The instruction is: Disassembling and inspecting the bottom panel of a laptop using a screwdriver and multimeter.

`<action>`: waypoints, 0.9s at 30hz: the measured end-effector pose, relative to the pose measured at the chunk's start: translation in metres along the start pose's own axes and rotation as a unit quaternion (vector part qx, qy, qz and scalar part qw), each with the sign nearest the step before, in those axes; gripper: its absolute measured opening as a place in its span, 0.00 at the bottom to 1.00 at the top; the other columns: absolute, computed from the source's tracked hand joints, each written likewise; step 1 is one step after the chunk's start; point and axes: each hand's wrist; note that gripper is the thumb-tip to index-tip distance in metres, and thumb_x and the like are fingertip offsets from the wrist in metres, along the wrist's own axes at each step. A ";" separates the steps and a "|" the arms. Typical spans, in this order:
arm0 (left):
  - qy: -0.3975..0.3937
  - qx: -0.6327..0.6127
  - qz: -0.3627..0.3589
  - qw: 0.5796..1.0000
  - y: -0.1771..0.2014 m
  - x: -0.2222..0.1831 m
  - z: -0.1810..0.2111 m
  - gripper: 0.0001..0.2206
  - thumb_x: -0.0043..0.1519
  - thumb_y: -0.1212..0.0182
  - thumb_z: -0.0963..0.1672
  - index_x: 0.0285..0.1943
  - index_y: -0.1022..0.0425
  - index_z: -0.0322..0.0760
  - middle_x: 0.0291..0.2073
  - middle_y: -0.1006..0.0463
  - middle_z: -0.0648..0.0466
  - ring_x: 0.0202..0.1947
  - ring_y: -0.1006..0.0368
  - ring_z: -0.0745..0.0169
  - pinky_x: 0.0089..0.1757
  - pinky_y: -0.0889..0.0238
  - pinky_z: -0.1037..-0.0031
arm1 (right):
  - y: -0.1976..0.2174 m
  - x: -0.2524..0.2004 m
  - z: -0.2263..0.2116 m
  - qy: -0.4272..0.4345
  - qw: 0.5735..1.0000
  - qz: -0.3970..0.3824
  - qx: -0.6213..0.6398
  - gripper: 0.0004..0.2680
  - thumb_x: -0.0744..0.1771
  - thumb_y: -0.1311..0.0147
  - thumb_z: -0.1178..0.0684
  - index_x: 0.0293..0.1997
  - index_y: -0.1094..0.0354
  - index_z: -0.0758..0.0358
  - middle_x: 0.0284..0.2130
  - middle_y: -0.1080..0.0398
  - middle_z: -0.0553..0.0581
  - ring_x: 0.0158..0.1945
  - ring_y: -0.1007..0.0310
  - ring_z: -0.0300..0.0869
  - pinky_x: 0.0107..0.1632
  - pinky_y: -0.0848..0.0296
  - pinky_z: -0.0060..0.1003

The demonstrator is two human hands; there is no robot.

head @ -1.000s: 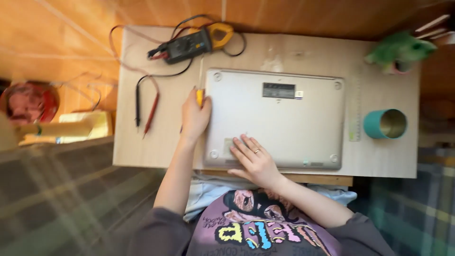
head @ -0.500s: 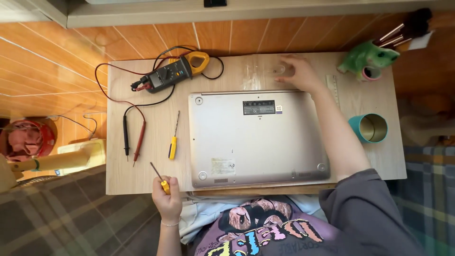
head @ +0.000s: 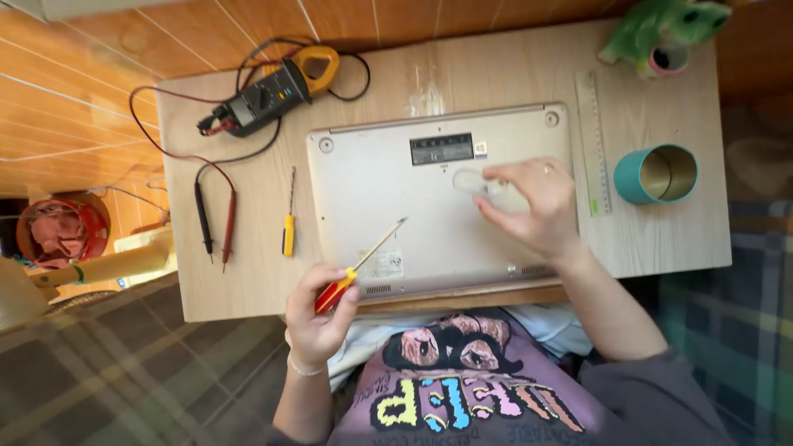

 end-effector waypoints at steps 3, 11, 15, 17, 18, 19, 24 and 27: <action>-0.049 0.002 -0.072 0.996 -0.007 0.020 0.029 0.10 0.63 0.37 0.36 0.53 0.27 0.27 0.45 0.21 0.44 0.43 0.21 0.60 0.44 0.28 0.76 | 0.007 -0.028 -0.027 0.004 0.999 0.033 -0.012 0.11 0.61 0.29 0.55 0.43 0.26 0.62 0.38 0.22 0.54 0.39 0.24 0.46 0.49 0.31 0.44; -0.034 -0.058 -0.097 0.993 -0.019 0.011 0.041 0.12 0.59 0.29 0.37 0.47 0.26 0.28 0.37 0.16 0.46 0.35 0.16 0.57 0.39 0.23 0.74 | 0.014 -0.057 -0.053 0.001 0.998 0.062 -0.005 0.14 0.59 0.27 0.55 0.43 0.27 0.63 0.35 0.23 0.55 0.38 0.25 0.47 0.49 0.32 0.45; -0.106 -0.038 -0.104 0.988 -0.024 0.017 0.050 0.11 0.55 0.26 0.38 0.42 0.24 0.28 0.30 0.20 0.48 0.29 0.19 0.59 0.34 0.25 0.74 | 0.015 -0.060 -0.059 0.007 0.998 0.055 -0.002 0.14 0.60 0.25 0.54 0.44 0.27 0.62 0.35 0.23 0.53 0.38 0.25 0.45 0.49 0.33 0.44; -0.122 -0.038 -0.109 0.986 -0.026 0.020 0.057 0.11 0.55 0.25 0.38 0.41 0.25 0.29 0.29 0.20 0.48 0.28 0.20 0.60 0.33 0.25 0.74 | 0.015 -0.062 -0.061 0.008 0.998 0.055 -0.002 0.14 0.60 0.25 0.54 0.44 0.27 0.62 0.36 0.23 0.53 0.38 0.25 0.45 0.50 0.33 0.44; -0.139 -0.039 -0.115 0.983 -0.027 0.022 0.061 0.12 0.55 0.25 0.38 0.41 0.26 0.31 0.29 0.20 0.48 0.27 0.21 0.60 0.33 0.26 0.74 | 0.015 -0.062 -0.062 0.009 0.998 0.057 -0.002 0.14 0.60 0.25 0.54 0.45 0.27 0.62 0.36 0.23 0.52 0.39 0.26 0.45 0.50 0.33 0.44; -0.138 -0.038 -0.115 0.983 -0.027 0.023 0.065 0.12 0.55 0.25 0.38 0.41 0.26 0.31 0.29 0.20 0.48 0.27 0.21 0.60 0.33 0.26 0.74 | 0.015 -0.063 -0.062 0.009 0.998 0.056 -0.001 0.14 0.60 0.25 0.54 0.45 0.27 0.62 0.36 0.23 0.52 0.39 0.26 0.45 0.50 0.33 0.44; -0.203 0.016 -0.144 0.968 -0.027 0.021 0.073 0.13 0.54 0.24 0.39 0.42 0.26 0.33 0.24 0.23 0.54 0.24 0.23 0.63 0.27 0.33 0.74 | 0.013 -0.067 -0.065 0.009 0.998 0.062 -0.007 0.14 0.60 0.25 0.54 0.44 0.27 0.61 0.37 0.24 0.51 0.40 0.27 0.44 0.50 0.35 0.43; -0.236 0.025 -0.154 0.959 -0.027 0.019 0.072 0.14 0.55 0.24 0.39 0.44 0.26 0.33 0.24 0.24 0.55 0.24 0.24 0.63 0.26 0.35 0.74 | 0.012 -0.069 -0.067 0.013 0.998 0.064 -0.011 0.14 0.60 0.25 0.53 0.44 0.27 0.61 0.37 0.24 0.51 0.40 0.27 0.43 0.50 0.36 0.43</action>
Point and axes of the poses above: each hand's wrist, its own x-axis towards the middle knuckle, its own y-axis out of the back of the hand, z = x × y
